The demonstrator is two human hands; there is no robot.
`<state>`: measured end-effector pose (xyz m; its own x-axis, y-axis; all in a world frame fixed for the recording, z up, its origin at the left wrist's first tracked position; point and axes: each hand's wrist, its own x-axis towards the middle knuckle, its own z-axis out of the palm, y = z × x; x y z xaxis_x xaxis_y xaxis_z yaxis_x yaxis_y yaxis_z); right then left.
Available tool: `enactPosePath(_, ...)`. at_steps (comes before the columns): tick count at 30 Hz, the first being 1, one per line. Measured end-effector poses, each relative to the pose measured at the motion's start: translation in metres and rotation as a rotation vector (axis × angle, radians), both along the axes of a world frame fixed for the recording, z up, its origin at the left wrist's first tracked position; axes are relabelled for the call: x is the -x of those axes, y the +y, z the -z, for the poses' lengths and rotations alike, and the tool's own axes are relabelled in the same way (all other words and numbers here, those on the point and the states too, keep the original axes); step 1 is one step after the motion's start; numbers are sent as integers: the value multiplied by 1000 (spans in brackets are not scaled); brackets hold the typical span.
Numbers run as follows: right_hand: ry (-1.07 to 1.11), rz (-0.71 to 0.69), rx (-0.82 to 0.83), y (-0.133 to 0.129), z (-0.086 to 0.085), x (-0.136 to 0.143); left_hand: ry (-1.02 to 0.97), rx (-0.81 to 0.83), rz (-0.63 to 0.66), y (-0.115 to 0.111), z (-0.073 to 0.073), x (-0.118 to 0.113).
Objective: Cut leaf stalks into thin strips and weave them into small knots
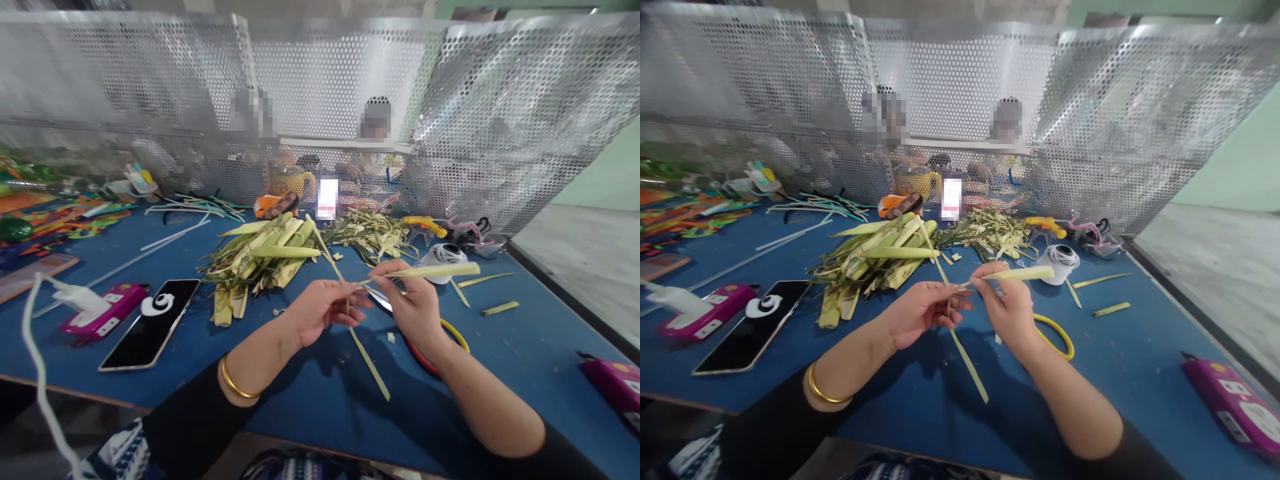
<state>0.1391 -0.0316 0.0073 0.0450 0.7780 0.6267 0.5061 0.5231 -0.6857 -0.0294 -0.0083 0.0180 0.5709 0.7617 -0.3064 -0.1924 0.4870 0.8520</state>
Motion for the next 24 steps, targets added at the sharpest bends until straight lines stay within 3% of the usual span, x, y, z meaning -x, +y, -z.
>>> enactPosePath(7,44,111,295,-1,-2,2,127,-143,-18,-6,-2,-4)
enactPosePath(13,251,47,586,0,-7,8,184,-144,-131,-6,3,-7)
enactPosePath(18,352,-116,601,6,1,9,79,-31,-245,2,1,-1)
enactPosePath(24,169,-207,603,11,10,4,-126,195,-240,6,-7,3)
